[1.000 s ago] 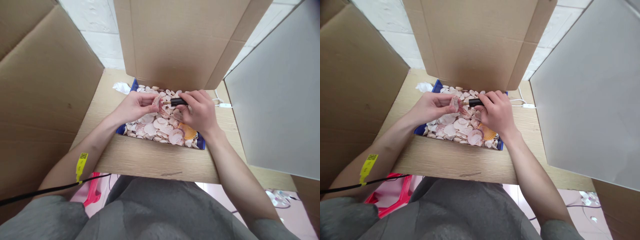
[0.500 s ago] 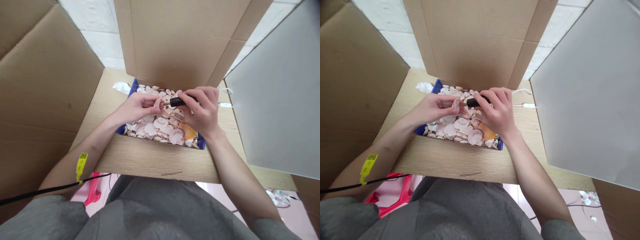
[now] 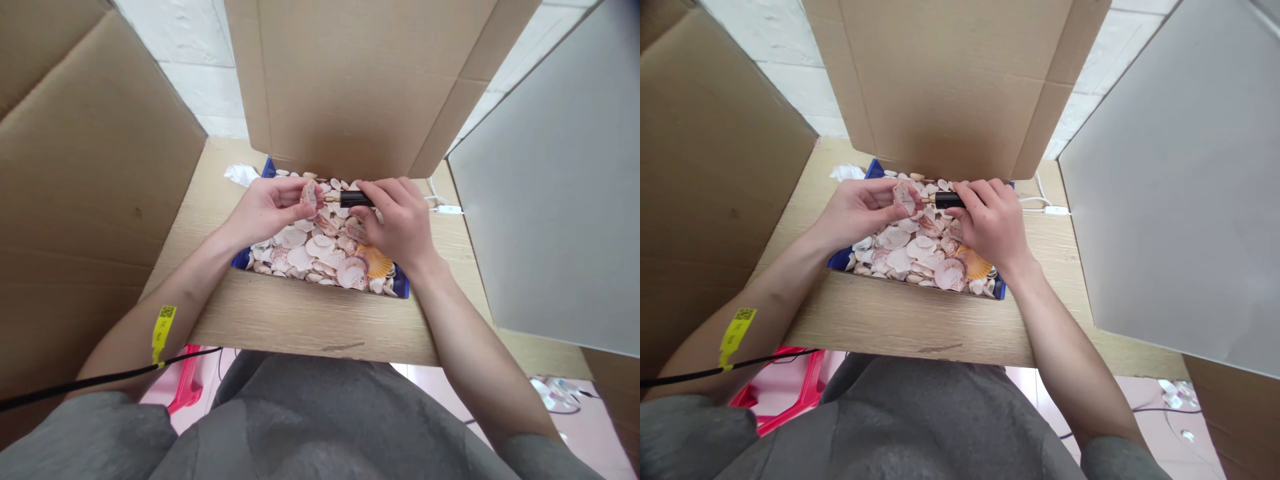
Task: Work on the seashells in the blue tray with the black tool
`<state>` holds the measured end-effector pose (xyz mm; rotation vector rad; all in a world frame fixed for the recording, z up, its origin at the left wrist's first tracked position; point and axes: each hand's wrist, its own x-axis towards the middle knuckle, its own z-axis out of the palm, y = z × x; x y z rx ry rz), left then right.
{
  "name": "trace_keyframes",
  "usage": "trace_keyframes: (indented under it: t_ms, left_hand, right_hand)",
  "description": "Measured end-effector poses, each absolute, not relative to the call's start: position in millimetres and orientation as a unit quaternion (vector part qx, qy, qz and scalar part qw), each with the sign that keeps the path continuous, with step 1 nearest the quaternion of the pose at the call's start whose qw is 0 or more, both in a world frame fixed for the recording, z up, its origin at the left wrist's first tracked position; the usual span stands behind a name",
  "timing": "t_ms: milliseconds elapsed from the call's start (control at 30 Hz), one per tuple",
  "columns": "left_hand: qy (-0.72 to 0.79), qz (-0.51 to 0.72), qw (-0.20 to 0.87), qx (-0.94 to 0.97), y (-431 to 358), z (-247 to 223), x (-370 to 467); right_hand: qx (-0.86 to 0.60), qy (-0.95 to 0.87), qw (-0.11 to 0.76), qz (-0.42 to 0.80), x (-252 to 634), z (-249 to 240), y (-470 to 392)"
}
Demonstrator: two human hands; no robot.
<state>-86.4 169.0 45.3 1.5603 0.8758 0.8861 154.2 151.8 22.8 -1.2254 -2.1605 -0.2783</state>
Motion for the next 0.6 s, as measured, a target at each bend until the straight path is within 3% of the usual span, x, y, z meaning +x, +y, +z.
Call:
trace_keyframes:
  t_ms: [200,600]
  left_hand:
    - [0.383,0.392,0.519,0.656,169.5,44.1,-85.5]
    - [0.352,0.327,0.558,0.676,167.8,45.5,-85.3]
  right_hand:
    - [-0.459,-0.838,0.288,-0.068,153.1,23.3,151.2]
    - [-0.437,-0.821,0.333,-0.151,155.7,21.5,150.5]
